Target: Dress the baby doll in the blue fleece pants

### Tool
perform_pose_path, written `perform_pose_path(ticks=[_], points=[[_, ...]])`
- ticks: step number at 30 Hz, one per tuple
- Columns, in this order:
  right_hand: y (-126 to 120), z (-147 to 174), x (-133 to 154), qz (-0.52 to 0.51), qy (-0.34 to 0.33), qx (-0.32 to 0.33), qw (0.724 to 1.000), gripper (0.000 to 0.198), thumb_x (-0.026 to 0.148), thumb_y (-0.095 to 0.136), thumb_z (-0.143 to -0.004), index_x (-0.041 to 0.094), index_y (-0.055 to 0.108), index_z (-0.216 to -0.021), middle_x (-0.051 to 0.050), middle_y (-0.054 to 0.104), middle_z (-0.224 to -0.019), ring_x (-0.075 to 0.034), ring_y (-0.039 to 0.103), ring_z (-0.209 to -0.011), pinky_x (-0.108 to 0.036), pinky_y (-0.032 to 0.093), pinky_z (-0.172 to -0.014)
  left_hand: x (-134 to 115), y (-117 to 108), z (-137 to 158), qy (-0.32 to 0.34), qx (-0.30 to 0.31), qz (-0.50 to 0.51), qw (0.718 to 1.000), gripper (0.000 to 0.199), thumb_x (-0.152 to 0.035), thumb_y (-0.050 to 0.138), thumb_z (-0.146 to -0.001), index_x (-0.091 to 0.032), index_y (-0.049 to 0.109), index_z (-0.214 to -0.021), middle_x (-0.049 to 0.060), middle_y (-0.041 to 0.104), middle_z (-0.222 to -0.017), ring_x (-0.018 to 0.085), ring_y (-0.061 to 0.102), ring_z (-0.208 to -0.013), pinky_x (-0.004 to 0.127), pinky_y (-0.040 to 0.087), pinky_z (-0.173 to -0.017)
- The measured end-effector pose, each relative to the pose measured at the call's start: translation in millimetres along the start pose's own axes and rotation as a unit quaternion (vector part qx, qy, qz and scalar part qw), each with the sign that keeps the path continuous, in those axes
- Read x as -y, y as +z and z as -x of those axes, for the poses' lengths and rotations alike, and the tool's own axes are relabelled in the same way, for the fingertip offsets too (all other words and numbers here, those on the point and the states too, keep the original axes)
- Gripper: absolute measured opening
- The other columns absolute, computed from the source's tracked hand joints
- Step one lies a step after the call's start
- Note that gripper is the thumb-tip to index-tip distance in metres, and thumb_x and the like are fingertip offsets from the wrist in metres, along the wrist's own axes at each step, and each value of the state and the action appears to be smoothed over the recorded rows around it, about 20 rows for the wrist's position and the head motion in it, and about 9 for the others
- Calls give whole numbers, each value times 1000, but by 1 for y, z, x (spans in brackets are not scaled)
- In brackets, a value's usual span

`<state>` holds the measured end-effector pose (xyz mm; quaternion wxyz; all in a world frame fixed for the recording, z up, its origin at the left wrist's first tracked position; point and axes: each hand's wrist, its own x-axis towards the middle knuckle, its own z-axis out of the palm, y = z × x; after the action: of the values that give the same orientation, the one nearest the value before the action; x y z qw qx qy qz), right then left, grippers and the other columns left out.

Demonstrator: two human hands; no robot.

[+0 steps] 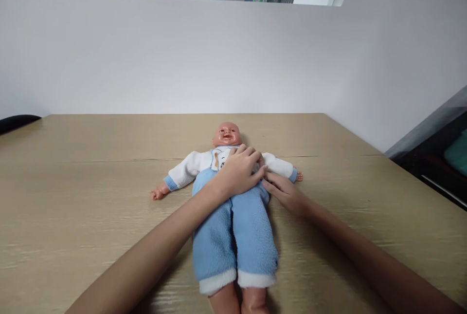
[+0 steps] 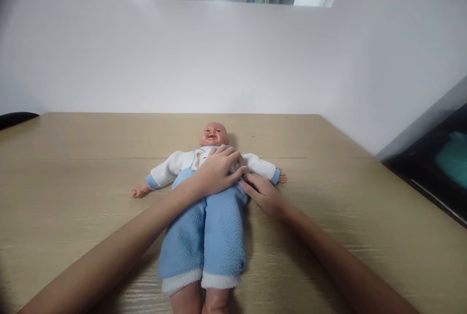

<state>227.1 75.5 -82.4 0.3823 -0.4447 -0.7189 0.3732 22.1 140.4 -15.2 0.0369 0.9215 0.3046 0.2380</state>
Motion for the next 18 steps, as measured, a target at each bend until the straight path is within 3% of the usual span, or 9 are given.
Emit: perform_pose_path(ticks=[2,4,7,10,13,18], points=[[-1,-5,-2,-45,3,4,999,31,55,59,-108,27,74,-107,-6,73,-111,-29,63,-118,-46,41,-123,0,2,1,-1,15,-6,1000,27,-44,54,-110,-22,69,-108,8,73,-112,30,60,-113,48,45,-103],[-1,-7,-7,-100,27,-14,995,27,53,65,-104,28,73,-109,-4,72,-108,-28,63,-116,-43,42,-121,1,3,1,-1,25,4,1000,30,-44,52,-111,-22,70,-103,8,73,-109,29,61,-111,48,44,-103],[-3,-8,-18,-144,62,-38,987,26,52,65,-101,26,67,-100,-1,63,-87,-23,59,-85,-35,53,-84,2,3,1,-2,30,30,999,33,-44,52,-111,-22,69,-93,6,75,-105,28,62,-110,47,43,-103],[-5,-7,-25,-170,80,-41,981,26,51,64,-101,25,61,-97,3,53,-78,-18,47,-69,-30,41,-64,4,4,-1,-15,32,65,997,27,-44,58,-108,-23,65,-92,4,76,-103,28,64,-109,48,41,-104],[-3,-7,-22,-170,84,-51,980,27,52,67,-101,26,60,-106,4,53,-81,-17,47,-69,-29,38,-64,7,8,-3,-38,33,117,992,22,-43,58,-108,-23,61,-98,3,78,-103,26,68,-104,48,41,-106],[9,-5,-16,-118,54,-105,986,34,58,68,-102,27,59,-115,1,61,-92,-19,57,-81,-31,47,-72,12,14,-4,-67,17,161,985,18,-40,61,-107,-25,58,-99,1,78,-101,23,71,-98,46,41,-110]])
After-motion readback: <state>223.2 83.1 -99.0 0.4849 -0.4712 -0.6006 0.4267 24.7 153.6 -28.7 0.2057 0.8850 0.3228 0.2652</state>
